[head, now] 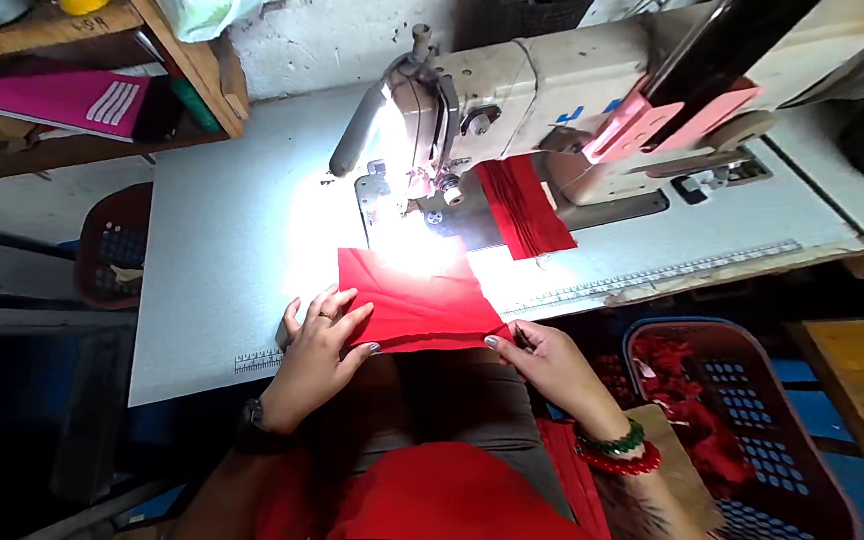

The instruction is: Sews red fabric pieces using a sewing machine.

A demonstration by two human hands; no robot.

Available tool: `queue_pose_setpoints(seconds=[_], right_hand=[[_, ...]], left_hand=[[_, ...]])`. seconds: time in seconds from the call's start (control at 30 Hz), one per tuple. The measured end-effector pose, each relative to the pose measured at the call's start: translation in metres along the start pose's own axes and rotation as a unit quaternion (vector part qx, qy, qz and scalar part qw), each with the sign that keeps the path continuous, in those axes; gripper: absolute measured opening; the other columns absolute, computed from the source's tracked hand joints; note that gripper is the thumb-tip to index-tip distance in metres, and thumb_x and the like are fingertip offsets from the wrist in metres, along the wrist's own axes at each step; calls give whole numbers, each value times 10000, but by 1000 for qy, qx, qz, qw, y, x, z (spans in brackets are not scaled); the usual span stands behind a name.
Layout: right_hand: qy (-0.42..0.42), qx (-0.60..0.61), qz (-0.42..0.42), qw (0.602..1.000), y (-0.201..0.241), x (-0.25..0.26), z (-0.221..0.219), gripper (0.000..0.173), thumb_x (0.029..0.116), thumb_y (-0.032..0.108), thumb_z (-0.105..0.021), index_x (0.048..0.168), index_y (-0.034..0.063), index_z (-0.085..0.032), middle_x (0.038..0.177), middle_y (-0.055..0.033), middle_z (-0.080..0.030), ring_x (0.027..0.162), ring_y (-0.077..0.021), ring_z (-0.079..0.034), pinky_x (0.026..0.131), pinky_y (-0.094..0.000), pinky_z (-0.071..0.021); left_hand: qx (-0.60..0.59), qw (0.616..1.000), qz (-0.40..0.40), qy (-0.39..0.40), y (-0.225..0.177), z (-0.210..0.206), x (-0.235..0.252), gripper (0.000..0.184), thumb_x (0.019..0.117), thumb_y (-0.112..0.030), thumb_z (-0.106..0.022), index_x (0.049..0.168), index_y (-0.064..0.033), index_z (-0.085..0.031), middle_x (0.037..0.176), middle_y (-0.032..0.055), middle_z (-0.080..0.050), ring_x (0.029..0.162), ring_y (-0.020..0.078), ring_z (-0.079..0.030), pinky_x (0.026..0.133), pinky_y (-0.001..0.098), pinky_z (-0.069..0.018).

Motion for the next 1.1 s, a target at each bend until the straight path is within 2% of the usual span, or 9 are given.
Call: queue_pose_setpoints(seconds=[0.23, 0.3, 0.4, 0.43, 0.57, 0.7, 0.83, 1.03, 1.1], right_hand=[[32, -93, 30, 995, -10, -5, 4, 349, 937, 475, -633, 840, 140, -649, 644, 43, -576, 550, -55, -559, 513, -283, -474], [40, -109, 38, 992, -10, -5, 1, 353, 940, 490, -624, 871, 145, -661, 659, 42, -589, 564, -61, -575, 524, -290, -488], [28, -173, 53, 983, 0, -4, 6, 413, 918, 505, -674, 914, 92, -679, 677, -35, -596, 608, -189, -584, 564, -453, -483], [12, -174, 66, 983, 9, -4, 12, 431, 918, 511, -681, 934, 80, -689, 691, -46, -614, 614, -200, -591, 566, -466, -495], [-86, -158, 175, 968, 51, 3, 29, 381, 1013, 467, -547, 1016, 125, -714, 770, 9, -647, 650, -79, -572, 590, -301, -477], [-19, -219, 268, 938, 61, 20, -5, 271, 1009, 347, -594, 1097, 165, -776, 971, -58, -708, 825, -202, -684, 693, -420, -573], [-11, -239, 279, 930, 50, 19, -13, 252, 992, 380, -615, 1102, 226, -781, 1004, -55, -680, 871, -233, -674, 679, -435, -558], [-1, -239, 303, 923, 51, 14, -12, 261, 978, 382, -619, 1105, 223, -782, 1073, -45, -709, 948, -253, -689, 743, -467, -566], [-5, -239, 308, 921, 49, 15, -11, 272, 985, 397, -616, 1099, 215, -782, 1085, -41, -719, 964, -252, -690, 758, -464, -561]], left_hand=[[8, 1000, 6, 6, -12, 6, -27, 607, 929, -745, -487, 1358, -351, -658, 1449, -14, -595, 1449, 240, -428, 1135, 726, -186], [-4, 1000, 12, -8, -9, 6, -30, 559, 971, -706, -451, 1349, -353, -665, 1448, -20, -600, 1457, 231, -422, 1143, 724, -169], [-13, 999, 19, -25, -3, 6, -26, 409, 1020, -553, -498, 1308, -340, -694, 1422, -28, -615, 1460, 220, -416, 1158, 716, -154], [-13, 999, 19, -23, -1, 7, -23, 398, 1018, -537, -512, 1301, -330, -701, 1423, -26, -615, 1465, 228, -411, 1155, 722, -154], [-26, 1000, 3, 0, 6, 9, -8, 397, 1006, -513, -535, 1296, -307, -711, 1439, -9, -602, 1487, 257, -376, 1158, 736, -139], [-33, 999, -12, 28, 9, 8, -4, 407, 1014, -513, -524, 1334, -320, -685, 1490, -24, -558, 1522, 236, -314, 1177, 729, -103], [-46, 999, -11, 27, 12, 11, -19, 357, 1045, -413, -496, 1335, -326, -684, 1491, -37, -562, 1521, 225, -320, 1169, 738, -107], [-25, 999, 21, -8, 9, 12, -37, 406, 1021, -470, -537, 1363, -290, -661, 1495, -39, -561, 1522, 226, -321, 1177, 723, -111], [-30, 998, 26, -47, 9, 12, -40, 339, 1015, -452, -568, 1265, -265, -701, 1454, -16, -600, 1502, 230, -363, 1178, 718, -112]])
Point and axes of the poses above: each hand's wrist, its own x-axis towards the middle knuckle, its own z-axis out of the back of the hand, y = z × x, the point moved 7 cm from there along x, towards the middle knuckle
